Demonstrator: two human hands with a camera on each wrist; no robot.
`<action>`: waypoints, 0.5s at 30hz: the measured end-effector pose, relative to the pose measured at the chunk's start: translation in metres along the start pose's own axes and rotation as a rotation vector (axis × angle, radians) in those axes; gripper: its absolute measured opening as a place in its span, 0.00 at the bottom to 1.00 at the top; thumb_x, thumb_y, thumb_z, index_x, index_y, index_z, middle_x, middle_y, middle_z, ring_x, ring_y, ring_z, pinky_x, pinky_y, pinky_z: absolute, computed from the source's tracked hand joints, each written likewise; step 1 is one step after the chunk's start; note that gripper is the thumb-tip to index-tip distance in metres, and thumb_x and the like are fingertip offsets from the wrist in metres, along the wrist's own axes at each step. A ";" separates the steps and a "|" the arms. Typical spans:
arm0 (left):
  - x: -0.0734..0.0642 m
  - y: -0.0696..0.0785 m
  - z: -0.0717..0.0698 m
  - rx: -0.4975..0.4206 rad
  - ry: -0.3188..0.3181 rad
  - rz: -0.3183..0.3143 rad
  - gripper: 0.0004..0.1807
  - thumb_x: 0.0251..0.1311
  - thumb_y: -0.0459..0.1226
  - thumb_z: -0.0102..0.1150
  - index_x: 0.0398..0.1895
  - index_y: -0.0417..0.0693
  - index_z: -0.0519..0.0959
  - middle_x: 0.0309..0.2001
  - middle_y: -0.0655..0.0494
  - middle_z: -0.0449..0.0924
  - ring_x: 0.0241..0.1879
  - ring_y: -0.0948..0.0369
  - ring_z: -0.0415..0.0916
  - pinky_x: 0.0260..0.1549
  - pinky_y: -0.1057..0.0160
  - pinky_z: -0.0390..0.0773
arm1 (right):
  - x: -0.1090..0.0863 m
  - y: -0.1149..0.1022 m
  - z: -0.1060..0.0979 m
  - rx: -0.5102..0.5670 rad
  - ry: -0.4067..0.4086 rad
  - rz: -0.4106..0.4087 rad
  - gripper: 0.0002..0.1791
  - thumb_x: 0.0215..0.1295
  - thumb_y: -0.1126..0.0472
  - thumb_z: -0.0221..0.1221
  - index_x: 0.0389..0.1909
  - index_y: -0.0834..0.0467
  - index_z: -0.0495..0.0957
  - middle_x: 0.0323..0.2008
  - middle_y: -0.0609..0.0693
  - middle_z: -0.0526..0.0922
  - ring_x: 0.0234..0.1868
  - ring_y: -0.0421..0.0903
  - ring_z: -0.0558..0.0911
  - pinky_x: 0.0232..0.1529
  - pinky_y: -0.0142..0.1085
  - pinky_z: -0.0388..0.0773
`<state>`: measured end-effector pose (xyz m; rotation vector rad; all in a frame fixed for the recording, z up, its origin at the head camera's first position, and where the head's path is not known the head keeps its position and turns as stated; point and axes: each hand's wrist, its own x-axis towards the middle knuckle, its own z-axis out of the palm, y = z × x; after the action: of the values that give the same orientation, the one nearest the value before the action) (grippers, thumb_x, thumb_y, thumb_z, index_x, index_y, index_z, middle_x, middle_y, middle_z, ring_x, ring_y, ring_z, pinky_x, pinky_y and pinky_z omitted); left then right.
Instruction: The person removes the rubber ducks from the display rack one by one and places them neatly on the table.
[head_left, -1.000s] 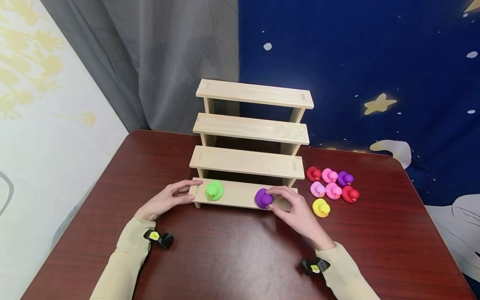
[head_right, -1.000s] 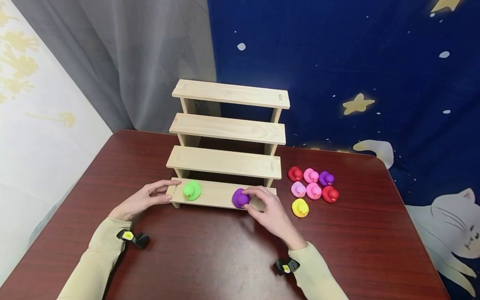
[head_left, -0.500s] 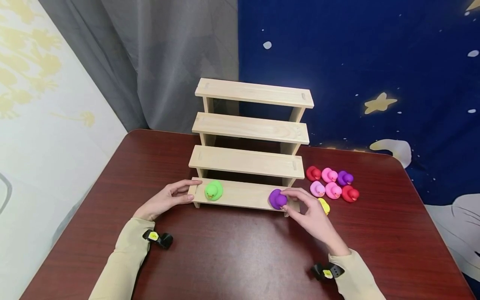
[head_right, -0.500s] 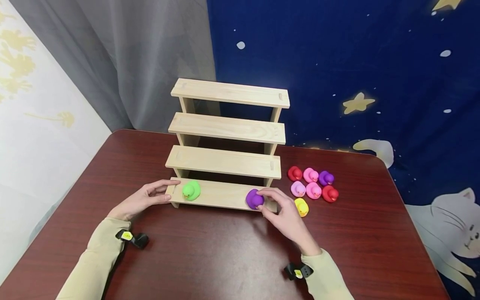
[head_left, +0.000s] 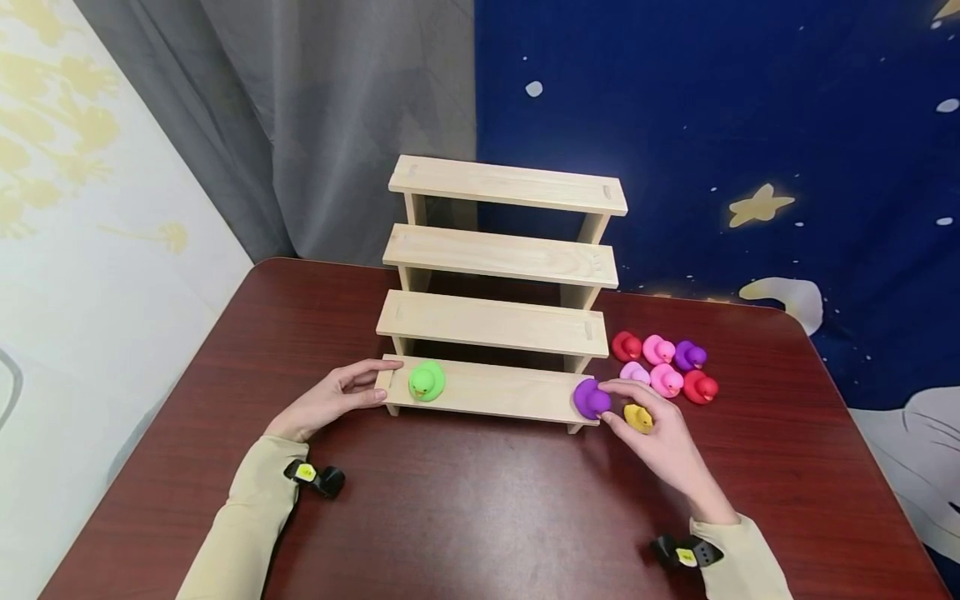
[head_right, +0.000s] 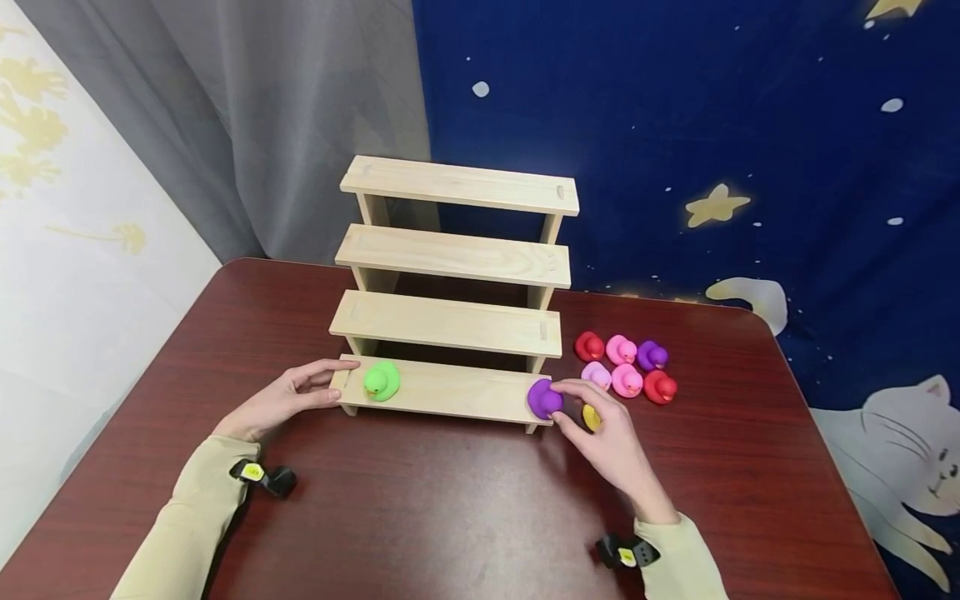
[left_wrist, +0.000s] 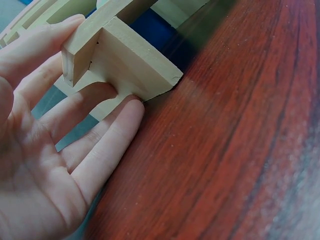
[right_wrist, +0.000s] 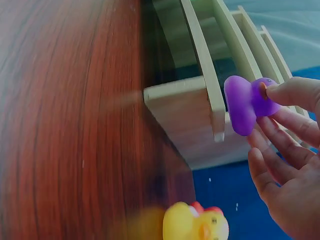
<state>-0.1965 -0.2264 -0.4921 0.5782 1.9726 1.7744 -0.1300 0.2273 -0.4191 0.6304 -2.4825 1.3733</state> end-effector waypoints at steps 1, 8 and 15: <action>0.000 0.000 0.000 -0.002 0.000 0.002 0.27 0.67 0.32 0.57 0.69 0.47 0.67 0.60 0.44 0.74 0.54 0.52 0.76 0.50 0.62 0.75 | -0.002 0.002 -0.002 -0.005 0.006 -0.001 0.22 0.48 0.81 0.67 0.47 0.70 0.79 0.44 0.62 0.82 0.48 0.45 0.77 0.51 0.23 0.69; 0.000 0.001 0.000 -0.004 0.001 0.006 0.27 0.67 0.33 0.57 0.69 0.47 0.67 0.59 0.44 0.74 0.53 0.52 0.76 0.49 0.62 0.75 | -0.011 0.008 -0.017 -0.045 0.058 0.011 0.21 0.47 0.83 0.66 0.46 0.71 0.79 0.42 0.63 0.82 0.47 0.34 0.75 0.47 0.20 0.67; 0.000 0.001 0.000 -0.003 0.000 0.014 0.27 0.67 0.32 0.57 0.69 0.46 0.67 0.59 0.43 0.74 0.53 0.53 0.76 0.49 0.62 0.76 | -0.019 0.008 -0.030 -0.072 0.109 0.054 0.20 0.47 0.85 0.64 0.45 0.72 0.79 0.40 0.64 0.81 0.43 0.32 0.77 0.48 0.20 0.68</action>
<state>-0.1960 -0.2264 -0.4915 0.5922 1.9700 1.7856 -0.1170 0.2612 -0.4167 0.4644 -2.4658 1.2941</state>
